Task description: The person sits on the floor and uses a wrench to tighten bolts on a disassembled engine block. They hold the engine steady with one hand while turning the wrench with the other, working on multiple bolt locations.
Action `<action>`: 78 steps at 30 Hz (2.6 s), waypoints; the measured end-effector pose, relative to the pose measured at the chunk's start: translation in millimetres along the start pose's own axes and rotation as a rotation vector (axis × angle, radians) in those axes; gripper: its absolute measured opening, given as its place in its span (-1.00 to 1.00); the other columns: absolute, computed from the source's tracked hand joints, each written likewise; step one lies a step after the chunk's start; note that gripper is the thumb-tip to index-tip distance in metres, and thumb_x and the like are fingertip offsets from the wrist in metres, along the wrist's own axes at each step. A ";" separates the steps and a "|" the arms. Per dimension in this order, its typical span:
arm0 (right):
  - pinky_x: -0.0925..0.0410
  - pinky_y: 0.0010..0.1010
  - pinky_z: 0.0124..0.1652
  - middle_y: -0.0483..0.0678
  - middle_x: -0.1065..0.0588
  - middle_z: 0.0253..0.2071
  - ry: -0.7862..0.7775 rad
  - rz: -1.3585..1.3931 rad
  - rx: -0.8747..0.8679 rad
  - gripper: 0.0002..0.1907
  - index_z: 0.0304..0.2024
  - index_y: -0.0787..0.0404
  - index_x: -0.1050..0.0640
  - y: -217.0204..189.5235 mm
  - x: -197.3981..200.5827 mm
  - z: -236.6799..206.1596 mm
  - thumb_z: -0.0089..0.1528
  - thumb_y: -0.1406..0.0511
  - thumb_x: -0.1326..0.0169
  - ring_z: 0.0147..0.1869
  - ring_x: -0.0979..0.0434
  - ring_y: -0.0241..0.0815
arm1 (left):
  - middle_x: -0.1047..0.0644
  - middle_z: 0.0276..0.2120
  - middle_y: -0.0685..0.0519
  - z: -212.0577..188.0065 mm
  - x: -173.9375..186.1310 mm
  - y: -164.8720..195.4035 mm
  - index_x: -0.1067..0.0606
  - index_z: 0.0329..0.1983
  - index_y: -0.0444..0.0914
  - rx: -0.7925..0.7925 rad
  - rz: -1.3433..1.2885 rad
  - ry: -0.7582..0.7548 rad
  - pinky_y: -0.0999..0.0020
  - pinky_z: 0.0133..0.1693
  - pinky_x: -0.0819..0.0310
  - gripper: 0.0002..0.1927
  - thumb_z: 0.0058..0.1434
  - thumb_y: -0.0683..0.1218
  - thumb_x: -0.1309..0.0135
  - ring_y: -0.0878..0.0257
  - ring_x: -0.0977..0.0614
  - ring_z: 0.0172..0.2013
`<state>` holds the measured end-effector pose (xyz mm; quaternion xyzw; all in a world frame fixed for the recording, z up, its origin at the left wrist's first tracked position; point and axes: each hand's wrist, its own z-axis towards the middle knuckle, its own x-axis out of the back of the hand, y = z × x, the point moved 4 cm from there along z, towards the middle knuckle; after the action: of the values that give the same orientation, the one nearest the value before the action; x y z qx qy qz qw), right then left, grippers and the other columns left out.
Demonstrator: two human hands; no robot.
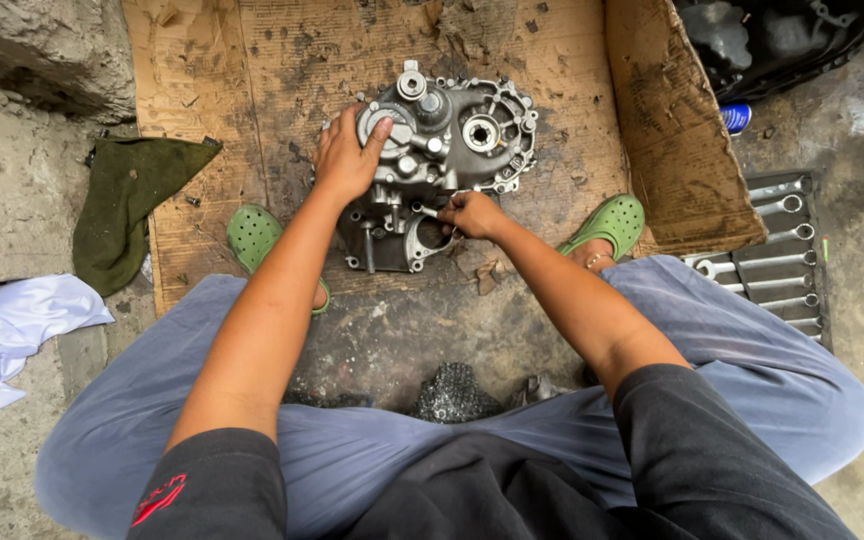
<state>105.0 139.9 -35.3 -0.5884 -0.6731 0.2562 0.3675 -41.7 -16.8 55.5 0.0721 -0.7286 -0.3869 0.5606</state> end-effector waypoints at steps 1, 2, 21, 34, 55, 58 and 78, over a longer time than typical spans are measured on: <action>-0.34 -0.48 -0.50 -0.06 -0.61 -0.44 -0.008 -0.001 -0.018 -0.78 -0.26 0.26 -0.60 0.8 0.1 -1.8 0.30 0.21 -0.19 -0.53 -0.49 -0.32 | -0.38 0.32 -0.15 -1.1 -0.7 -0.5 -0.28 0.38 -0.14 0.014 -0.002 0.004 -0.18 0.27 -0.08 -0.19 0.32 0.49 0.21 -0.18 -0.33 0.31; -0.36 -0.46 -0.50 -0.05 -0.61 -0.43 -0.010 0.049 -0.038 -0.77 -0.23 0.28 -0.58 1.2 -1.7 -4.0 0.30 0.21 -0.19 -0.52 -0.49 -0.31 | -0.37 0.32 -0.14 -1.0 -1.3 -1.2 -0.28 0.38 -0.13 0.022 -0.004 0.011 -0.19 0.27 -0.07 -0.20 0.32 0.49 0.21 -0.18 -0.33 0.31; -0.35 -0.38 -0.49 -0.04 -0.58 -0.46 0.361 0.646 0.052 -0.87 -0.22 0.22 -0.56 11.2 -70.7 -36.2 0.31 0.28 -0.10 -0.49 -0.50 -0.21 | -0.40 0.31 -0.17 0.0 -5.8 -4.2 -0.31 0.37 -0.17 -0.060 -0.038 0.098 -0.15 0.29 -0.16 -0.20 0.35 0.49 0.16 -0.20 -0.33 0.33; -0.41 -0.38 -0.38 -0.05 -0.60 -0.49 0.110 -0.176 0.058 -0.64 -0.42 0.26 -0.62 -2.1 13.5 8.7 0.14 0.10 -0.36 -0.47 -0.54 -0.28 | -0.38 0.33 -0.16 -1.6 -2.4 -1.1 -0.30 0.39 -0.15 -0.004 -0.007 0.055 -0.19 0.27 -0.10 -0.19 0.32 0.49 0.17 -0.18 -0.33 0.32; -0.18 -0.34 -0.53 -0.14 -0.33 -0.53 0.421 1.290 -0.192 -0.72 -0.10 0.03 -0.38 -5.9 -145.6 -18.0 0.38 0.01 0.06 -0.55 -0.27 -0.23 | -0.38 0.32 -0.16 -0.2 -3.8 -6.5 -0.31 0.37 -0.12 0.006 -0.008 0.067 -0.22 0.25 -0.10 -0.20 0.29 0.49 0.16 -0.19 -0.33 0.32; -0.10 -0.40 -0.52 -0.18 -0.29 -0.49 0.433 1.484 -0.286 -0.74 -0.01 -0.05 -0.39 -22.6 -161.9 -26.1 0.41 0.02 0.18 -0.53 -0.18 -0.29 | -0.39 0.33 -0.16 0.5 -4.1 -8.3 -0.31 0.38 -0.13 0.018 -0.018 0.045 -0.19 0.28 -0.13 -0.19 0.31 0.50 0.17 -0.18 -0.34 0.33; -0.40 -0.29 -0.34 -0.04 -0.54 -0.51 0.137 -0.244 0.047 -0.50 -0.44 0.24 -0.56 3.2 16.4 -0.7 0.17 -0.07 -0.25 -0.43 -0.47 -0.19 | -0.38 0.34 -0.11 -0.6 -3.8 -2.1 -0.29 0.38 -0.12 0.028 0.002 0.035 -0.23 0.28 -0.05 -0.20 0.31 0.48 0.17 -0.15 -0.32 0.34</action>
<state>106.9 156.5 -34.3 -0.5095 -0.7069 0.1846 0.4545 -40.5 -16.4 51.3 0.0860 -0.7240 -0.3750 0.5725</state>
